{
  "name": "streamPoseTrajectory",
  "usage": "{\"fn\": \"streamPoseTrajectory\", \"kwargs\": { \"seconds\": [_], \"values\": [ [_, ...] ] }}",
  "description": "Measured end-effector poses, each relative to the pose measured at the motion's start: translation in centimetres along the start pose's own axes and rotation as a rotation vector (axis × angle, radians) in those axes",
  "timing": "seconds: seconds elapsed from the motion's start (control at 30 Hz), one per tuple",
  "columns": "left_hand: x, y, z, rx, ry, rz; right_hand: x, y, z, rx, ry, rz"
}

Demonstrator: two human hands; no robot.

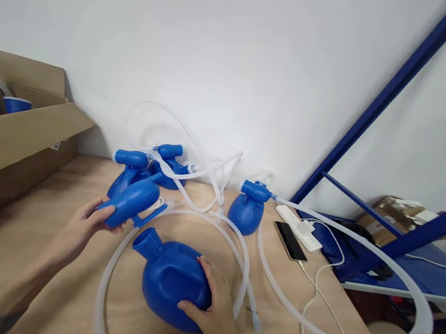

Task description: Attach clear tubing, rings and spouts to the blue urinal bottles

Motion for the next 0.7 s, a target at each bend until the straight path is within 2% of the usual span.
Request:
{"fn": "streamPoseTrajectory", "kwargs": {
  "seconds": [0.07, 0.17, 0.27, 0.33, 0.43, 0.53, 0.63, 0.7],
  "values": [
    [-1.1, 3.4, -1.4, 0.019, 0.063, 0.050, 0.1, -0.3, -0.9, -0.077, 0.070, 0.069],
    [-1.7, 6.4, -6.3, 0.078, 0.050, 0.048, 0.7, -0.5, -2.3, -0.189, 0.173, 0.178],
    [-1.8, 6.4, -10.7, 0.120, -0.072, 0.027, 1.9, -0.1, -3.3, -0.303, 0.270, 0.308],
    [-2.2, 6.0, -11.9, 0.109, -0.164, -0.001, 2.5, 0.3, -3.5, -0.371, 0.326, 0.348],
    [-3.0, 6.2, -11.4, 0.045, -0.246, -0.072, 2.5, 0.3, -3.5, -0.440, 0.372, 0.287],
    [-3.1, 7.7, -9.2, 0.022, -0.308, -0.120, 2.2, 0.0, -3.4, -0.502, 0.395, 0.199],
    [-2.1, 9.2, -6.4, 0.012, -0.410, -0.124, 2.0, -0.4, -3.4, -0.491, 0.398, 0.162],
    [-1.2, 9.8, -5.2, 0.011, -0.457, -0.104, 2.1, -0.5, -3.4, -0.485, 0.399, 0.163]
  ]
}}
Point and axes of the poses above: each hand's wrist, its own y-axis away from the middle knuckle, its own z-axis out of the back of the hand, x = y × z, the point moved 5 cm from there along -y, towards the middle knuckle, and after that the axes turned 6 degrees about x, right-handed, at the moved point
